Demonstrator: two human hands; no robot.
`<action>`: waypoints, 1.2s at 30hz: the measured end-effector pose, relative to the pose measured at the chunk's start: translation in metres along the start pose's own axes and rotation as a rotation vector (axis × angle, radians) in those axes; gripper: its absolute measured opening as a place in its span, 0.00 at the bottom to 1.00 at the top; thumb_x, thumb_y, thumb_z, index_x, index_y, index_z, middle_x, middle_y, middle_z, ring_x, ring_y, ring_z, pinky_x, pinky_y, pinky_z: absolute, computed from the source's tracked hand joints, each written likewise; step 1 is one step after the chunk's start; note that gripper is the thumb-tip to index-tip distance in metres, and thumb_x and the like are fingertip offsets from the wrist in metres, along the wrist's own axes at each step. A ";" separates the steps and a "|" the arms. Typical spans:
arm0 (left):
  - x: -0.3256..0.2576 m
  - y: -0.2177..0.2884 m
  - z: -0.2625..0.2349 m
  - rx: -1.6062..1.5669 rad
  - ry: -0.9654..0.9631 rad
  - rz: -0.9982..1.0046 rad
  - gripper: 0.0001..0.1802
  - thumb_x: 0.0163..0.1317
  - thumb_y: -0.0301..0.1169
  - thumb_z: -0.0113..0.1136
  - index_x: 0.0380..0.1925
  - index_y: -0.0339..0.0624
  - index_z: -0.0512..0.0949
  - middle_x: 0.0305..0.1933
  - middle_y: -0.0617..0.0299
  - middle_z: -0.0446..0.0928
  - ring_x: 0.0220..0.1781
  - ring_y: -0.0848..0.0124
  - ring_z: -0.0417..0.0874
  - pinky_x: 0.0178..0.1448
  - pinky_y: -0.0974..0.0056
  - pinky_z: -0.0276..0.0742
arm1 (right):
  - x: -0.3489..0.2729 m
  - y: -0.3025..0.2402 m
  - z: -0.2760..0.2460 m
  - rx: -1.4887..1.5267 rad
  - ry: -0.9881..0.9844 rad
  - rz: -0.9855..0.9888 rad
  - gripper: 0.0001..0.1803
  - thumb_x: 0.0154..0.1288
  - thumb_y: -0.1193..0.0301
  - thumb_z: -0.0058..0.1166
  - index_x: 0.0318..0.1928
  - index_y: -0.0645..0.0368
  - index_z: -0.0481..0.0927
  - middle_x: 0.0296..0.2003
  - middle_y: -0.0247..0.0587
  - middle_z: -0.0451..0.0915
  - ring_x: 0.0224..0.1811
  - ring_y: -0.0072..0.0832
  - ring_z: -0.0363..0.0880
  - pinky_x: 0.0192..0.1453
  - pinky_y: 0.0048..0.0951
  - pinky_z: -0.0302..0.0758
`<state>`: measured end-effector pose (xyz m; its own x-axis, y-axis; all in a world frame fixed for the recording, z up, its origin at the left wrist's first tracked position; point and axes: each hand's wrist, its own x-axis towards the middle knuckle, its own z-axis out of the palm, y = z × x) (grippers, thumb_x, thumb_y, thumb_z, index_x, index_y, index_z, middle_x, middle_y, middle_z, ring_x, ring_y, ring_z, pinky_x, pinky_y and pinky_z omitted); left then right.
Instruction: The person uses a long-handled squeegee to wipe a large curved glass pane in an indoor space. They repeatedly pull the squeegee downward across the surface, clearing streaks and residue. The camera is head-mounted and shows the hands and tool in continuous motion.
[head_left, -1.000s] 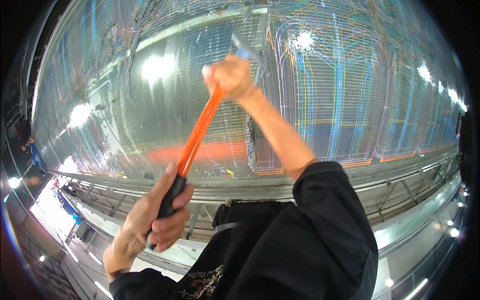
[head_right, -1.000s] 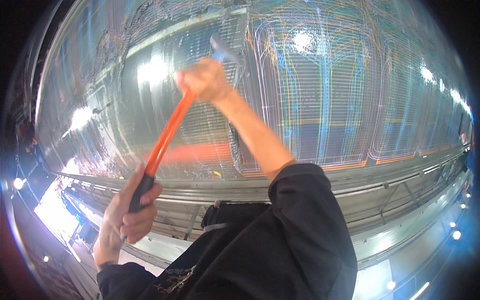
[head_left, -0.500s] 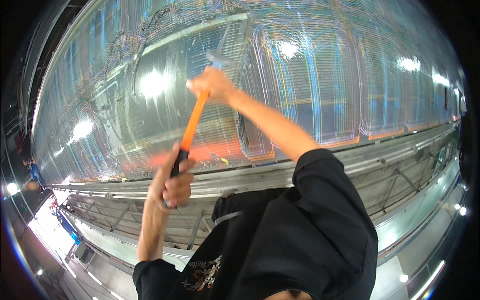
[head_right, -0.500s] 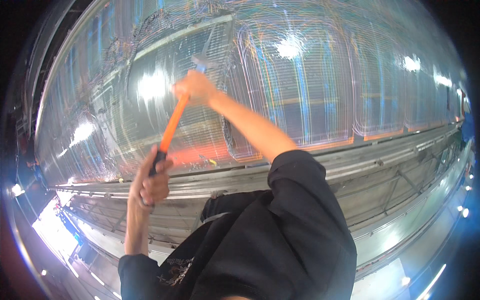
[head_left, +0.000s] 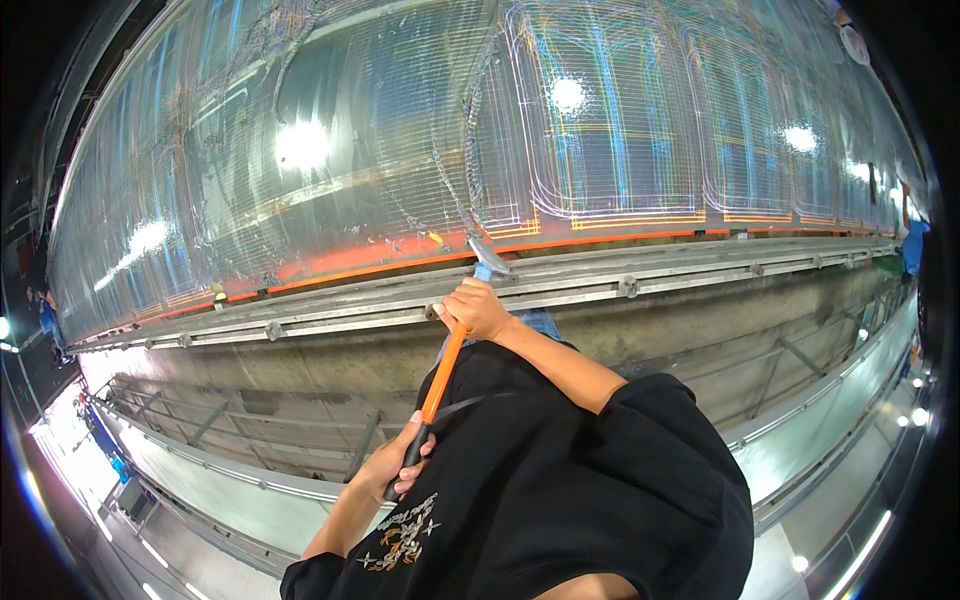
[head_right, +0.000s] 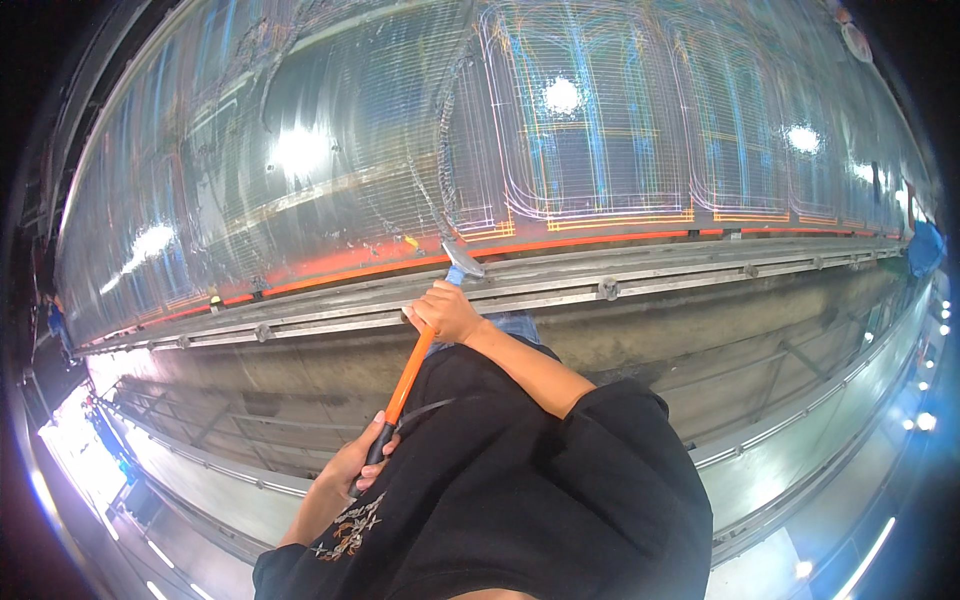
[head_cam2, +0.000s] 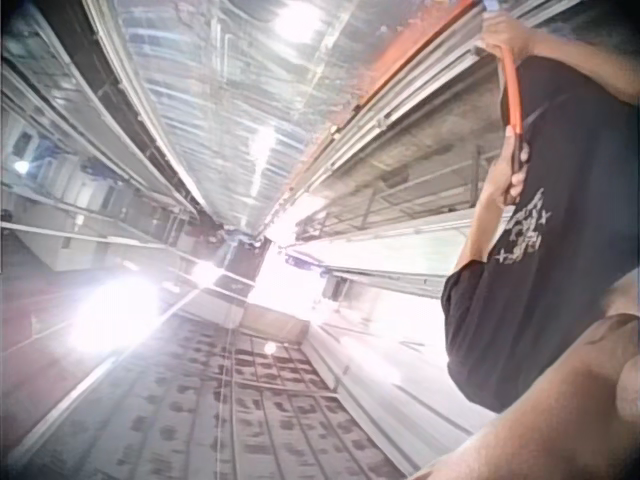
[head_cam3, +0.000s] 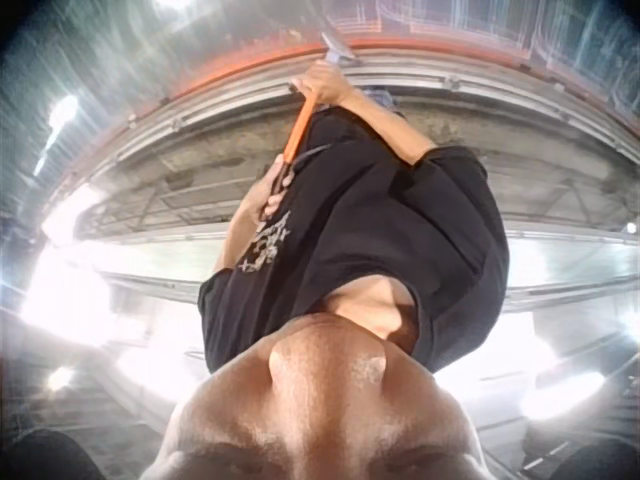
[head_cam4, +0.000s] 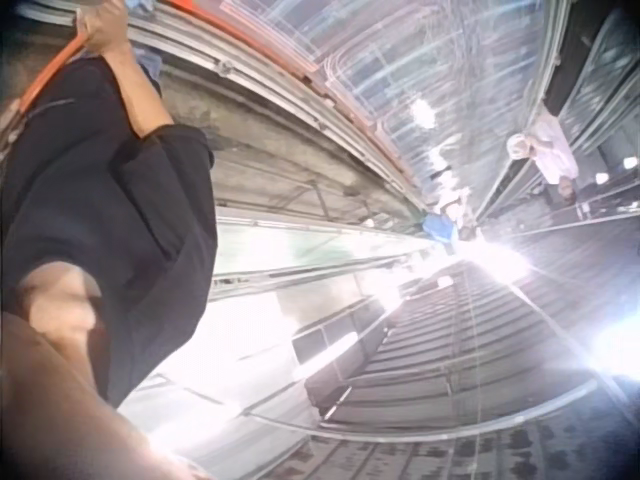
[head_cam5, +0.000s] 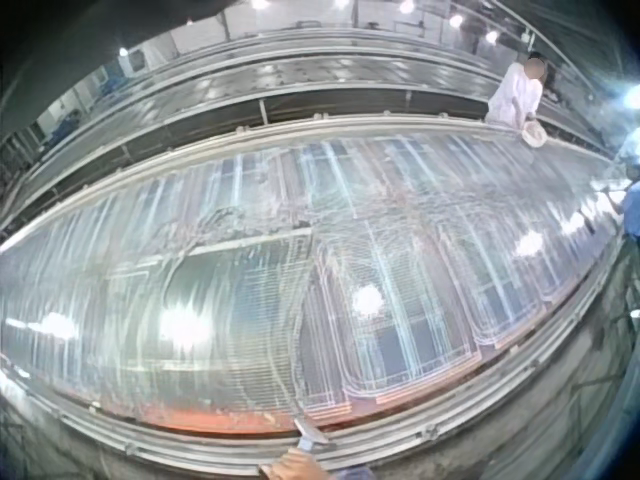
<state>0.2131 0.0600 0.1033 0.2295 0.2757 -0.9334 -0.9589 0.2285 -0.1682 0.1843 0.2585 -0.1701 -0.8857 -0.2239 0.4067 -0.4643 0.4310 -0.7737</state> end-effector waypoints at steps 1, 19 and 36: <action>0.003 -0.004 -0.003 -0.021 -0.030 0.016 0.35 0.75 0.69 0.36 0.28 0.51 0.67 0.10 0.74 0.57 0.05 0.81 0.53 0.10 0.73 0.51 | 0.000 0.000 -0.001 0.003 0.012 -0.010 0.18 0.63 0.72 0.64 0.19 0.53 0.71 0.16 0.35 0.72 0.19 0.35 0.71 0.30 0.37 0.66; -0.070 0.234 0.035 -0.229 -0.003 -0.094 0.33 0.78 0.66 0.32 0.27 0.50 0.61 0.08 0.74 0.53 0.03 0.78 0.53 0.06 0.68 0.55 | 0.185 0.118 -0.004 0.099 0.213 -0.148 0.18 0.64 0.77 0.63 0.18 0.56 0.72 0.15 0.36 0.75 0.13 0.30 0.71 0.20 0.33 0.66; 0.009 0.500 0.038 -0.434 -0.487 0.275 0.29 0.80 0.60 0.39 0.29 0.49 0.67 0.09 0.74 0.60 0.03 0.82 0.59 0.04 0.72 0.58 | 0.431 0.364 -0.128 -0.195 0.229 -0.210 0.25 0.75 0.60 0.55 0.17 0.50 0.70 0.15 0.34 0.73 0.16 0.37 0.74 0.26 0.41 0.67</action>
<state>-0.2576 0.2123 0.0233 -0.0793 0.6791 -0.7297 -0.9495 -0.2744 -0.1523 -0.3662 0.4306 -0.2149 -0.7372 -0.1334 0.6624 -0.6075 0.5599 -0.5634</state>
